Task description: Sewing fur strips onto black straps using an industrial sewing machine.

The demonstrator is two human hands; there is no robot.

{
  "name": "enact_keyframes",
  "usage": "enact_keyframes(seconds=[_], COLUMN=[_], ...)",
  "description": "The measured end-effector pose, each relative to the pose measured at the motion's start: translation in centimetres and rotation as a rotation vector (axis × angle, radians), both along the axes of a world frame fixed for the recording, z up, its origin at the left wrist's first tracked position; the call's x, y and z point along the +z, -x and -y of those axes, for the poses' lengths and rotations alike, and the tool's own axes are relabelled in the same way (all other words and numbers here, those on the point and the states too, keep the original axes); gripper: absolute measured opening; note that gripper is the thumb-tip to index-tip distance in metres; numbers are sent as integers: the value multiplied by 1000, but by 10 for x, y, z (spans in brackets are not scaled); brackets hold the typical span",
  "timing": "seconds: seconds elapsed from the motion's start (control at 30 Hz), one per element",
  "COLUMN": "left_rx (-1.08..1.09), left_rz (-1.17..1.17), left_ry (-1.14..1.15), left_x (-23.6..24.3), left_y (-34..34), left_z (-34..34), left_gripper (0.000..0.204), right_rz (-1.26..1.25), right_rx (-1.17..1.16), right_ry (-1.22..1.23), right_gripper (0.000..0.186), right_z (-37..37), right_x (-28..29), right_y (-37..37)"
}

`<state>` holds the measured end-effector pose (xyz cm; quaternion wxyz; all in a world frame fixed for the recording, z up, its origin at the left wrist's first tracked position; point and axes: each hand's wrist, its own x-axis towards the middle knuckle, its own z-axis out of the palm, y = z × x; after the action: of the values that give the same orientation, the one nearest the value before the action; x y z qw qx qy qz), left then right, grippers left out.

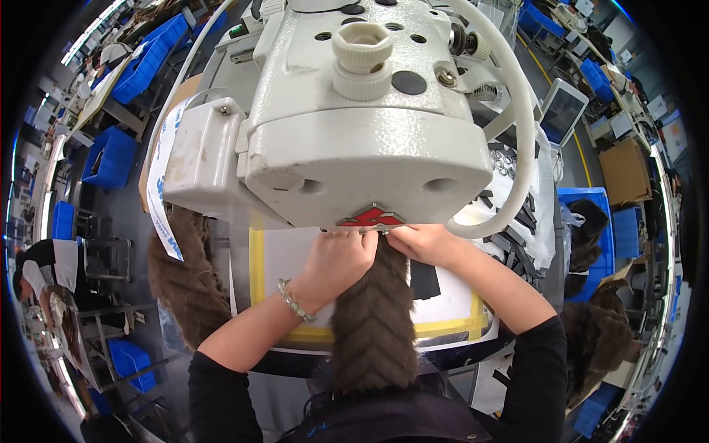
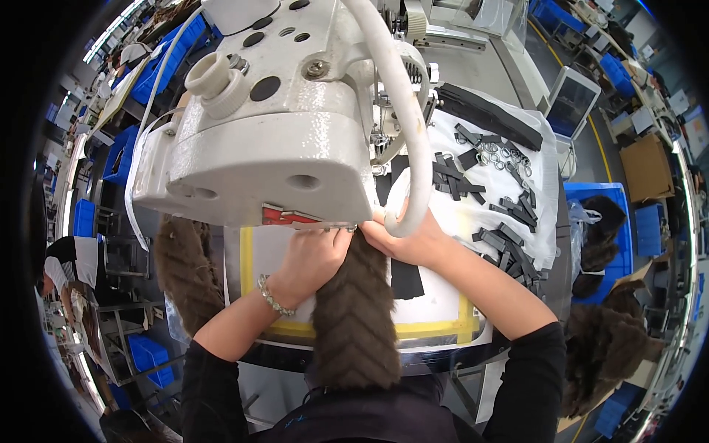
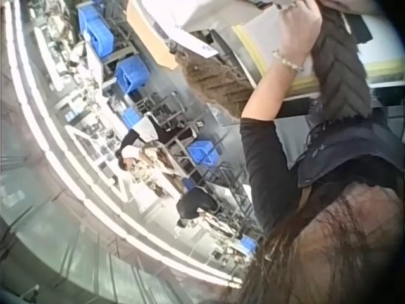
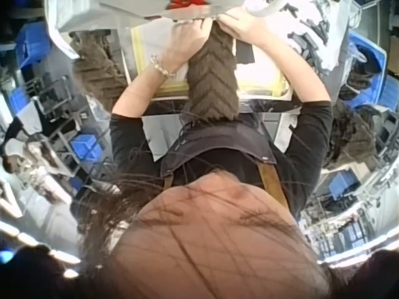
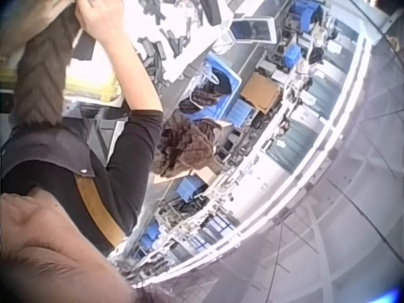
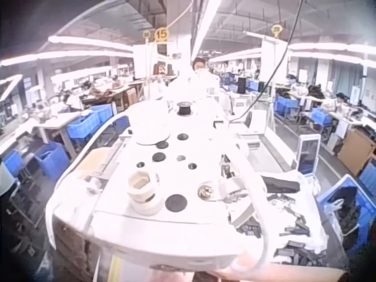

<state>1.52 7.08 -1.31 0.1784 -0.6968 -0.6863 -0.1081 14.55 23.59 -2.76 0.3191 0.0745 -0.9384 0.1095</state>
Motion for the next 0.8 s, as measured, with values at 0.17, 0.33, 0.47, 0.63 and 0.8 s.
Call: enact_keyframes(seconds=[0.17,0.33,0.47,0.63,0.8], left_rx=[-54,-85,-107,-78,-54], left_rz=[-24,-52,-45,-28,-21], left_ry=[-64,-30,64,89,37], left_x=[-2,2,6,6,2], left_y=[5,8,4,-3,-6], left_z=[0,3,8,11,12], left_gripper=[3,16,25,32,34], right_rz=[-27,-5,-36,-60,48], right_rx=[-1,-8,35,9,-29], right_ry=[-28,-71,-59,-132,-336], right_gripper=[16,14,13,12,9], right_z=[0,-2,2,5,12], right_x=[-1,2,-3,0,20], right_y=[1,0,1,-5,-7])
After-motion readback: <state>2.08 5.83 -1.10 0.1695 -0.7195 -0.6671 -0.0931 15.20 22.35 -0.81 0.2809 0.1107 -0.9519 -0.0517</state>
